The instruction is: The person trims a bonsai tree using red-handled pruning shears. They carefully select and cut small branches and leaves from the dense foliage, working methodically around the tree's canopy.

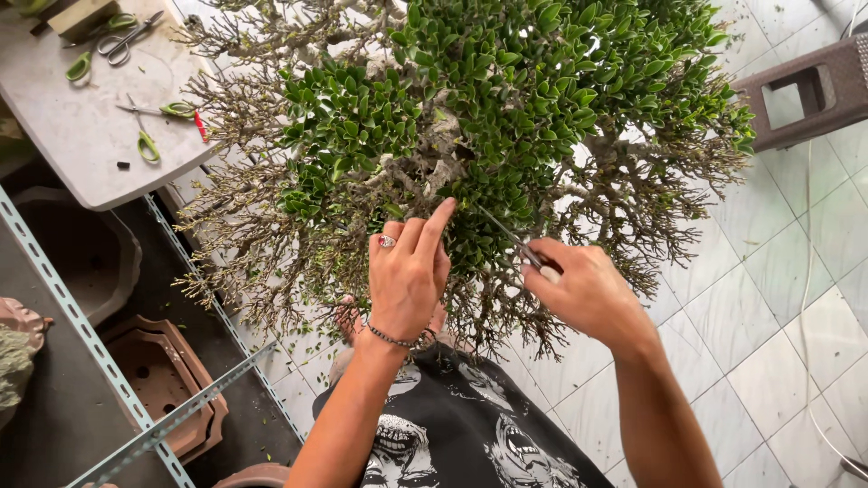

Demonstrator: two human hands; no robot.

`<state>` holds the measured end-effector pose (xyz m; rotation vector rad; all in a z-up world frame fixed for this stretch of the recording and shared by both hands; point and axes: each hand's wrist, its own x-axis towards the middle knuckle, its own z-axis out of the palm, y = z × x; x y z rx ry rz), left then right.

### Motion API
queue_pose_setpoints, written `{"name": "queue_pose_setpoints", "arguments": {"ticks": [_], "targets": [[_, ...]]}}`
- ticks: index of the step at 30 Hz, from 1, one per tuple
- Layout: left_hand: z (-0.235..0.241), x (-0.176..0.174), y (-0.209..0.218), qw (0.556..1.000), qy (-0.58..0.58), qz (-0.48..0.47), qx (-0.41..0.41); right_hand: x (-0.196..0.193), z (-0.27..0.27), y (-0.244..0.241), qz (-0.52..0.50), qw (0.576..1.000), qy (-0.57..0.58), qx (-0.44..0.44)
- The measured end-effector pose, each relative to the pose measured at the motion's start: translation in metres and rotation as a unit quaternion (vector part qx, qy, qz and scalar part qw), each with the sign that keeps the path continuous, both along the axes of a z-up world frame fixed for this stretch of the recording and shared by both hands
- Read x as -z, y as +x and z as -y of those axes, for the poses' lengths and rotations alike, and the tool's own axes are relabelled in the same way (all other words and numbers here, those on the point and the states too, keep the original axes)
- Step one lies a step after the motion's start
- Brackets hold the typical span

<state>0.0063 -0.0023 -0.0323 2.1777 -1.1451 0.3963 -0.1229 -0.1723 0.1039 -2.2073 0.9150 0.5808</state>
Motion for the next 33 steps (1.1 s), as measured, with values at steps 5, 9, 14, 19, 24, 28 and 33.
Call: {"name": "queue_pose_setpoints", "arguments": {"ticks": [5, 9, 14, 19, 24, 28, 33], "targets": [[-0.003, 0.005, 0.000, 1.000, 0.001, -0.001, 0.005, 0.022, 0.026, 0.019, 0.017, 0.991, -0.095, -0.097], [-0.006, 0.012, -0.001, 1.000, -0.014, 0.005, -0.005, 0.012, 0.037, 0.038, 0.033, 0.984, -0.066, -0.159], [-0.009, 0.017, -0.001, 1.000, -0.020, 0.010, -0.006, -0.001, 0.047, 0.060, -0.034, 0.983, -0.051, -0.173], [-0.009, 0.006, 0.000, 0.999, -0.044, 0.005, 0.001, 0.002, 0.060, 0.070, -0.041, 0.970, -0.066, -0.230], [-0.010, 0.003, 0.001, 0.999, -0.045, 0.018, 0.002, 0.000, 0.064, 0.081, -0.114, 0.964, -0.077, -0.229], [-0.010, 0.003, 0.001, 0.999, -0.051, 0.011, 0.003, -0.014, 0.050, 0.083, -0.135, 0.952, -0.099, -0.256], [-0.010, 0.000, 0.002, 0.998, -0.061, 0.010, 0.011, -0.021, 0.042, 0.079, -0.148, 0.942, -0.129, -0.271]]}}
